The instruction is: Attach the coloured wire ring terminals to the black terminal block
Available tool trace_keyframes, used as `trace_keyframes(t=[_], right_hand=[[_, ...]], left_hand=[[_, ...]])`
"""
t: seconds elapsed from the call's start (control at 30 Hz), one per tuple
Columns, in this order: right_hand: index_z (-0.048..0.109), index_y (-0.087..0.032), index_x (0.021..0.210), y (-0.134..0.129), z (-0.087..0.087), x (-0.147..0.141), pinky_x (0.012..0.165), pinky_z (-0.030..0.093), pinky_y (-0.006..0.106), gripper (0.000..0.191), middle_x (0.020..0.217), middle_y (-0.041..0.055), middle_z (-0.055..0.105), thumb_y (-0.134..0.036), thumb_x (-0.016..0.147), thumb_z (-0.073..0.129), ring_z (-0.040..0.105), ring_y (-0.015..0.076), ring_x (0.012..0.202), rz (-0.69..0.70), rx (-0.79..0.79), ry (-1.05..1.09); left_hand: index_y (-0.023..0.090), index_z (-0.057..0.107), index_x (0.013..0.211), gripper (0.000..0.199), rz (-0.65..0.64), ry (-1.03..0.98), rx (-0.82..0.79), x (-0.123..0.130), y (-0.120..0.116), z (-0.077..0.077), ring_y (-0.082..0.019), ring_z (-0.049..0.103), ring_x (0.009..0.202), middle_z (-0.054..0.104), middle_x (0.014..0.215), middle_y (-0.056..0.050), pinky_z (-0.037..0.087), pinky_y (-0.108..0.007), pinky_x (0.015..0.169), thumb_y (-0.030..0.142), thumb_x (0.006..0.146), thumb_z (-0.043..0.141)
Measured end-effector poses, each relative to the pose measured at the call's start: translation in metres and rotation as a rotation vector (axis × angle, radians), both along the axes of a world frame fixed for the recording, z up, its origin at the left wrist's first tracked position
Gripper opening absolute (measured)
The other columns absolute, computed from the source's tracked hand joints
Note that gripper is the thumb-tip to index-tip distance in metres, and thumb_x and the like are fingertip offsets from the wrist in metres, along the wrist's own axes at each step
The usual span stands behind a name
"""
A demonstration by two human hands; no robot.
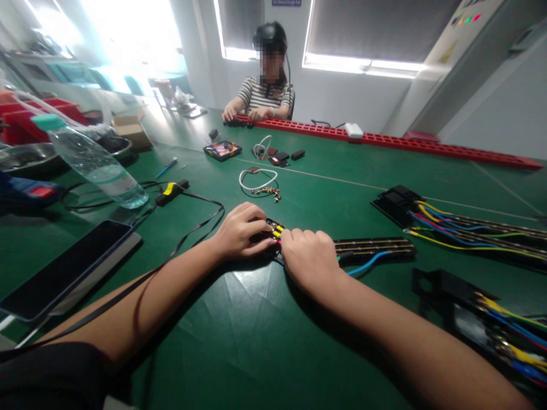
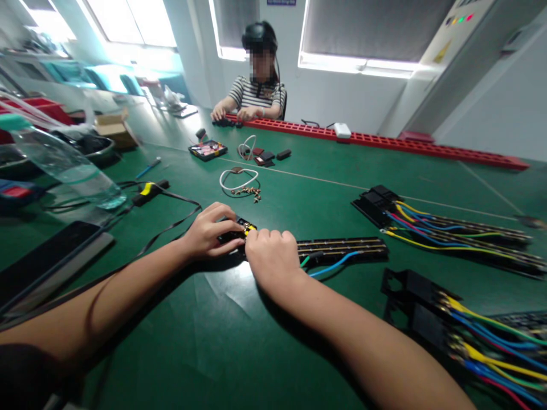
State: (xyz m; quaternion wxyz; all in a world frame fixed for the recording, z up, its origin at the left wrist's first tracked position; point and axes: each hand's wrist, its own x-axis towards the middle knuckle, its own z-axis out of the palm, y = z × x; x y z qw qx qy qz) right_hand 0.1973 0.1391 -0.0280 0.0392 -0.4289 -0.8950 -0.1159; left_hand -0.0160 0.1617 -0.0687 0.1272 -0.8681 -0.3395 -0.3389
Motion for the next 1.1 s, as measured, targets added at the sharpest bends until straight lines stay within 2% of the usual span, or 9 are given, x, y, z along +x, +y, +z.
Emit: trace_keyframes(t=[1.1], right_hand=[[0.06,-0.013,0.091,0.0075,-0.0061,0.0009,0.062,0.033,0.033,0.024,0.083,0.0116,0.068,-0.014,0.099,0.036,0.068,0.025,0.078,0.036,-0.015,0.004]], left_hand=[[0.019,0.069,0.099,0.025,-0.013,-0.052,-0.042,0.0002,-0.0005,-0.0021,-0.021,0.059,0.09,0.063,0.098,-0.009,0.05,-0.037,0.082,0.04,0.086,0.069]])
